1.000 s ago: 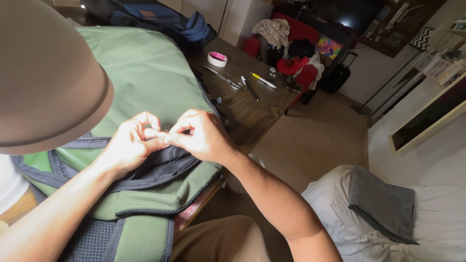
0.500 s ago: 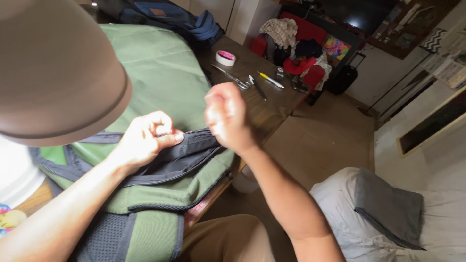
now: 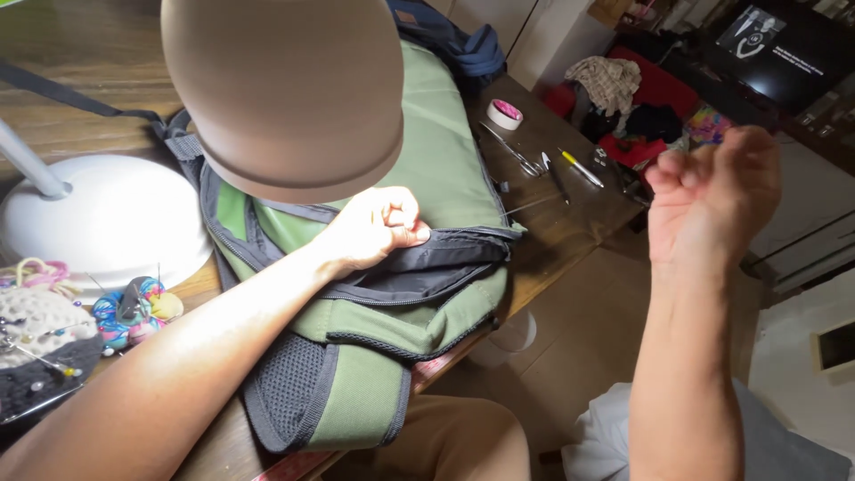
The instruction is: Hand sewing a seam on a green backpack to repair it
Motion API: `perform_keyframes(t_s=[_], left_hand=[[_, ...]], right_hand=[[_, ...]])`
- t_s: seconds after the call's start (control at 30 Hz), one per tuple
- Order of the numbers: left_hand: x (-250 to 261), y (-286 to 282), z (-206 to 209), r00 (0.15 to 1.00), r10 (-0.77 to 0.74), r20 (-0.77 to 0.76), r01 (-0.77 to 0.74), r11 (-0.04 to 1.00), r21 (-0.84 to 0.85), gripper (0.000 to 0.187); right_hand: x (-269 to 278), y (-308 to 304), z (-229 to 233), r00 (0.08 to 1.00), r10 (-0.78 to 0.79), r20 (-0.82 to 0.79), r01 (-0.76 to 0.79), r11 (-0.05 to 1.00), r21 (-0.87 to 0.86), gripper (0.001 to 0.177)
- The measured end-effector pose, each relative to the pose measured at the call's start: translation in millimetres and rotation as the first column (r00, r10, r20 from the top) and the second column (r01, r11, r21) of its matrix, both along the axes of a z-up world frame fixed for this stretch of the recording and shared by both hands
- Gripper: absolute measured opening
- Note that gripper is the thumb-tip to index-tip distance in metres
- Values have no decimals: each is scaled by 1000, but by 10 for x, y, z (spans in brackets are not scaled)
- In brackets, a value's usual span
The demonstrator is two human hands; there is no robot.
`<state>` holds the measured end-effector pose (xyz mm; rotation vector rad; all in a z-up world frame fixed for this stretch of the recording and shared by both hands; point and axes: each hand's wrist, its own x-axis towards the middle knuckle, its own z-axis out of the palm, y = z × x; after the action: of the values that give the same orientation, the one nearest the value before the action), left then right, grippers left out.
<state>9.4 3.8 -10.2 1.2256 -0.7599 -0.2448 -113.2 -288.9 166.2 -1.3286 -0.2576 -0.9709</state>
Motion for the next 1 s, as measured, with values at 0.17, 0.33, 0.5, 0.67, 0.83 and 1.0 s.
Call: perform_keyframes(t_s=[0.17, 0.33, 0.5, 0.67, 0.83, 1.0], left_hand=[[249, -88, -180, 1000, 0, -26, 4, 988, 157, 18], [283, -78, -249, 999, 26, 45, -35, 977, 212, 17], [253, -61, -226, 999, 34, 27, -39, 975, 217, 17], [231, -56, -192, 1000, -15, -18, 17, 992, 127, 16], [278, -101, -266, 998, -43, -35, 45, 995, 84, 16], [358, -155, -380, 997, -58, -42, 61, 996, 66, 16]], right_hand=[[8, 995, -380, 994, 72, -80, -107, 751, -652, 15], [289, 1080, -729, 994, 59, 93, 75, 249, -966, 7], [431, 1050, -846, 996, 52, 69, 59, 178, -982, 9], [439, 1044, -844, 983, 56, 175, 171, 57, -984, 15], [468, 1033, -831, 989, 84, 120, 115, 59, -992, 13], [487, 1059, -746, 992, 94, -86, -99, 137, -986, 9]])
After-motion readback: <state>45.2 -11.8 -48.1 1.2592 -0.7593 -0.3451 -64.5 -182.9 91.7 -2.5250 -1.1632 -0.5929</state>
